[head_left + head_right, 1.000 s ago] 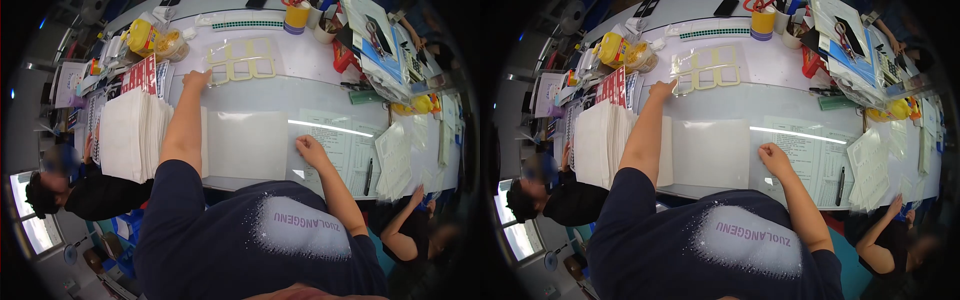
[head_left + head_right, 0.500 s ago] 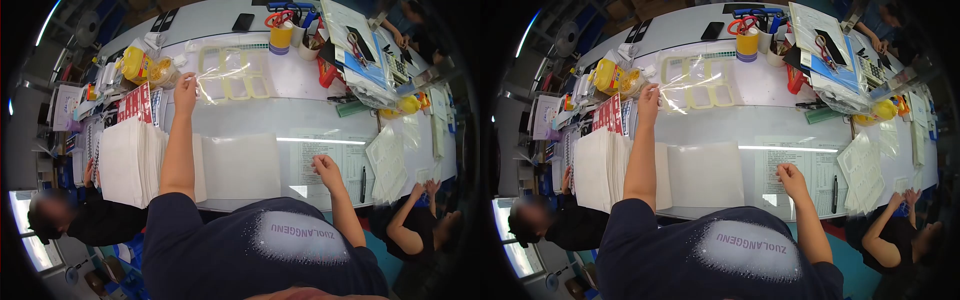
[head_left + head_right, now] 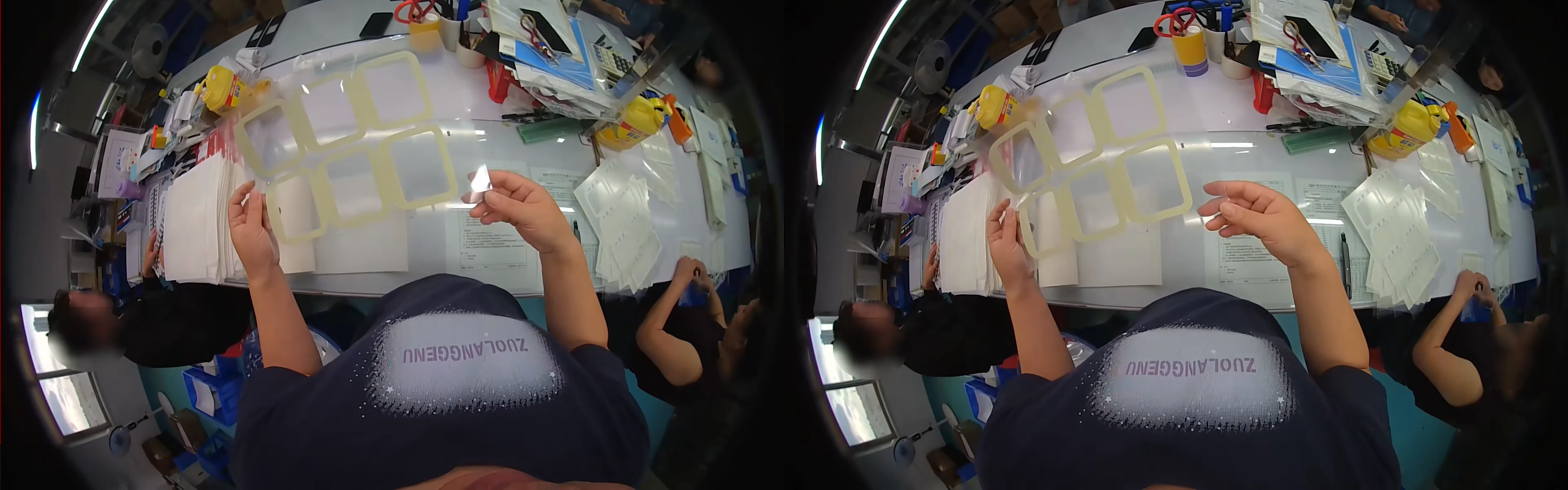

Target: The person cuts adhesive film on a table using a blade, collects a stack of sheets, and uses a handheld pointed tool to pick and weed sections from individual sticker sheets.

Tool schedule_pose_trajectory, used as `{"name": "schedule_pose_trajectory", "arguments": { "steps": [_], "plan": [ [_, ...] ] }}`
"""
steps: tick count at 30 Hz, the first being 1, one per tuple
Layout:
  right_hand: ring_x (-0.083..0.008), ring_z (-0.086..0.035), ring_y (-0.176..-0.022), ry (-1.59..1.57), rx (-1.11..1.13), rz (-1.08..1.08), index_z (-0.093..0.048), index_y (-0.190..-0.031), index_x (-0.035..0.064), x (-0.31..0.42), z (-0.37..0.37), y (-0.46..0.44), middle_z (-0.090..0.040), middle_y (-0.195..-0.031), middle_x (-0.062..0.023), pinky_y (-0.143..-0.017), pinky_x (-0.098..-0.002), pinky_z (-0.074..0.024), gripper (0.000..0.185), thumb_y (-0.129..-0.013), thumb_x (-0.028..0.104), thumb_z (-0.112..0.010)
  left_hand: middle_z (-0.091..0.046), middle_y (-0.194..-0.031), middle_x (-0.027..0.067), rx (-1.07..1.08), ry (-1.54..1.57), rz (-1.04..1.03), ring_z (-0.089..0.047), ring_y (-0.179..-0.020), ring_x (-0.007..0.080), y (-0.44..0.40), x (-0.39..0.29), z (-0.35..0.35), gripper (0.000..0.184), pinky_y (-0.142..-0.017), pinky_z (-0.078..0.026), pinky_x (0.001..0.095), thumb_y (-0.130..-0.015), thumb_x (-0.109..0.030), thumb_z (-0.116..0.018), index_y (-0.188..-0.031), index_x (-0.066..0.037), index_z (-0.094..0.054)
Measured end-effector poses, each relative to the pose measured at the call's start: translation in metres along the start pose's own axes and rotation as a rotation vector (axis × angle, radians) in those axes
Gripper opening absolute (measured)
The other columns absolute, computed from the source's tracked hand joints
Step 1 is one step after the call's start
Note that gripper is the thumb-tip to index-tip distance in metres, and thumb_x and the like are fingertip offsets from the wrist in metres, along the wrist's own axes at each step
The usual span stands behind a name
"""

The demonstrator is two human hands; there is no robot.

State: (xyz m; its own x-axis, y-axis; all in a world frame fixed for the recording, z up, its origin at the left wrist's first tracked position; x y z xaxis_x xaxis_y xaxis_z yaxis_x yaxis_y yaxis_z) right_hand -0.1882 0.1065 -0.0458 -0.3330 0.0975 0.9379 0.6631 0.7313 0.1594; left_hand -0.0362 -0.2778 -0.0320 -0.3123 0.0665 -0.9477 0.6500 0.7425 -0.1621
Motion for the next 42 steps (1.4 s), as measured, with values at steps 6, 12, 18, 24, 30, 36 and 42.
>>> {"name": "schedule_pose_trajectory", "arguments": {
  "steps": [6, 12, 18, 24, 30, 36, 42],
  "plan": [
    [-0.0139, -0.070, -0.085, 0.069, -0.012, -0.055, -0.064, -0.108, 0.0006, 0.004, 0.010, 0.024, -0.071, -0.100, -0.0100, -0.074, -0.0245, -0.0572, 0.019, -0.098, 0.016, -0.060, -0.061, -0.087, 0.0006, -0.044, 0.065, 0.049, -0.058, -0.078, 0.0052, 0.052, -0.002, 0.002, 0.021, -0.071, -0.045, 0.0146, -0.100, -0.007, -0.056, -0.120, -0.001, -0.056],
    [-0.0158, -0.071, -0.084, 0.010, 0.173, 0.159, -0.066, -0.106, -0.0019, 0.048, -0.026, 0.047, -0.072, -0.093, -0.0114, -0.076, -0.0278, -0.0575, 0.018, -0.097, 0.014, -0.064, -0.063, -0.106, 0.0069, -0.153, -0.527, -0.284, -0.059, -0.095, 0.0161, 0.118, -0.062, -0.012, 0.030, -0.092, -0.046, 0.0300, -0.094, -0.010, -0.064, -0.121, -0.001, -0.055],
    [-0.0120, -0.068, -0.085, 0.081, 0.600, 0.193, -0.067, -0.104, -0.0053, 0.064, -0.153, 0.063, -0.071, -0.092, -0.0091, -0.077, -0.0237, -0.0546, 0.017, -0.094, 0.008, -0.066, -0.057, -0.106, 0.0119, 0.334, -0.932, -0.749, -0.056, -0.099, 0.0251, 0.231, -0.166, -0.157, 0.062, -0.089, -0.045, 0.0345, -0.072, -0.043, -0.086, -0.110, -0.003, -0.057],
    [-0.0102, -0.067, -0.083, 0.189, 0.744, 0.119, -0.068, -0.100, -0.0042, 0.034, -0.234, 0.087, -0.071, -0.089, -0.0061, -0.076, -0.0234, -0.0540, 0.014, -0.094, 0.009, -0.067, -0.055, -0.099, 0.0075, 0.233, -0.649, -0.311, -0.055, -0.092, 0.0183, 0.251, -0.158, -0.071, 0.047, -0.084, -0.046, 0.0307, -0.078, -0.036, -0.083, -0.100, -0.004, -0.058],
    [-0.0113, -0.068, -0.082, 0.316, 0.836, 0.085, -0.068, -0.103, -0.0032, -0.016, -0.320, 0.103, -0.071, -0.086, -0.0069, -0.075, -0.0243, -0.0547, 0.018, -0.096, 0.013, -0.065, -0.053, -0.087, 0.0062, 0.210, -0.650, -0.412, -0.052, -0.081, 0.0184, 0.284, -0.171, 0.015, 0.020, -0.073, -0.045, 0.0304, -0.091, -0.019, -0.069, -0.095, -0.004, -0.057],
    [-0.0118, -0.066, -0.075, 0.373, 0.513, 0.006, -0.065, -0.114, 0.0001, -0.077, -0.346, 0.068, -0.070, -0.083, -0.0077, -0.071, -0.0251, -0.0534, 0.023, -0.100, 0.018, -0.057, -0.058, -0.081, 0.0038, -0.460, -0.650, -0.074, -0.055, -0.073, 0.0125, 0.310, -0.135, 0.280, 0.012, -0.065, -0.043, 0.0254, -0.095, -0.012, -0.058, -0.087, -0.003, -0.059],
    [-0.0101, -0.064, -0.071, 0.589, 0.161, 0.023, -0.062, -0.123, 0.0044, -0.099, -0.273, 0.036, -0.069, -0.081, -0.0052, -0.068, -0.0235, -0.0515, 0.027, -0.101, 0.020, -0.056, -0.067, -0.086, 0.0145, -0.823, -1.388, 0.888, -0.065, -0.081, 0.0304, 0.528, 0.051, 0.659, 0.017, -0.070, -0.050, 0.0397, -0.079, -0.020, -0.068, -0.081, -0.003, -0.068]
  ]
}}
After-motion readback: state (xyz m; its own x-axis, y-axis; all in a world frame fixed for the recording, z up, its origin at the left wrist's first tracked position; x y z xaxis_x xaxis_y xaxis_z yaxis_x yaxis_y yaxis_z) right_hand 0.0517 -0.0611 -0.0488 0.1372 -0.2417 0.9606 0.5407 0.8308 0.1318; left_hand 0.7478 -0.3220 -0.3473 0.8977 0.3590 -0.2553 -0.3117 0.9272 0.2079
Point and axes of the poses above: each hand's wrist, its own y-axis away from the middle knuckle, its own z-axis out of the back of the hand, x = y × z, the point moved 10 cm from there along -y, towards the middle knuckle
